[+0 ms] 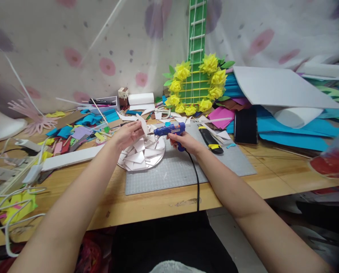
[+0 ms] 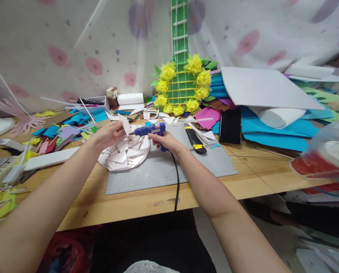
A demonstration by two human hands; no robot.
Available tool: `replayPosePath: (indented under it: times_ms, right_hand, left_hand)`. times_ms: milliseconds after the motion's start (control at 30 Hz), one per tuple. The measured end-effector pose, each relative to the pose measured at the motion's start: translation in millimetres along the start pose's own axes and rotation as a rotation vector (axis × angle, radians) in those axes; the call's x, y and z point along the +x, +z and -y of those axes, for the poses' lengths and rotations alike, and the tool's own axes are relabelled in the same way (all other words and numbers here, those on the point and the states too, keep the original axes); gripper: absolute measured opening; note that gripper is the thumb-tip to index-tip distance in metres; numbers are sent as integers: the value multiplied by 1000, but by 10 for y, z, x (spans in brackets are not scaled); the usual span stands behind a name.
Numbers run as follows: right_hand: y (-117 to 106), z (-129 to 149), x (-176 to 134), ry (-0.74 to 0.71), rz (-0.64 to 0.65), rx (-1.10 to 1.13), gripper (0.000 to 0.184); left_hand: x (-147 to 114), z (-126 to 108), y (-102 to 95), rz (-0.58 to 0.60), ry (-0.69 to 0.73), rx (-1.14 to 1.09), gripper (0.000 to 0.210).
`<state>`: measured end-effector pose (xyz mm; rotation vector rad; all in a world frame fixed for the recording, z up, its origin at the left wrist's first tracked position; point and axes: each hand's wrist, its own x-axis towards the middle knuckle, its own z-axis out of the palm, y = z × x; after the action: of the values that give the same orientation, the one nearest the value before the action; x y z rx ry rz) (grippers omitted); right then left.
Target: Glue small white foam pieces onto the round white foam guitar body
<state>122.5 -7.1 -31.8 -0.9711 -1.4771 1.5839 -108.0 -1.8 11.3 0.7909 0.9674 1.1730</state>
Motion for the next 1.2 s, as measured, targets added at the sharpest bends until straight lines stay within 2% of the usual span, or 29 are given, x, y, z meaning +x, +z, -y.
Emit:
replayPosePath:
  times_ms: [200, 433, 867, 1200]
  right_hand:
    - [-14, 1, -1, -11, -21, -7, 39]
    - [-23, -5, 11, -45, -62, 0, 41]
    - [-71, 5, 40, -86, -177, 49, 45]
    - [-94, -23, 58, -89, -164, 8, 42]
  left_hand:
    - [-10, 69, 32, -6, -29, 42, 3]
    - [6, 106, 36, 50, -47, 143, 16]
    - [-28, 117, 90, 149, -166, 309, 17]
    - [-18, 67, 46, 161, -132, 329, 18]
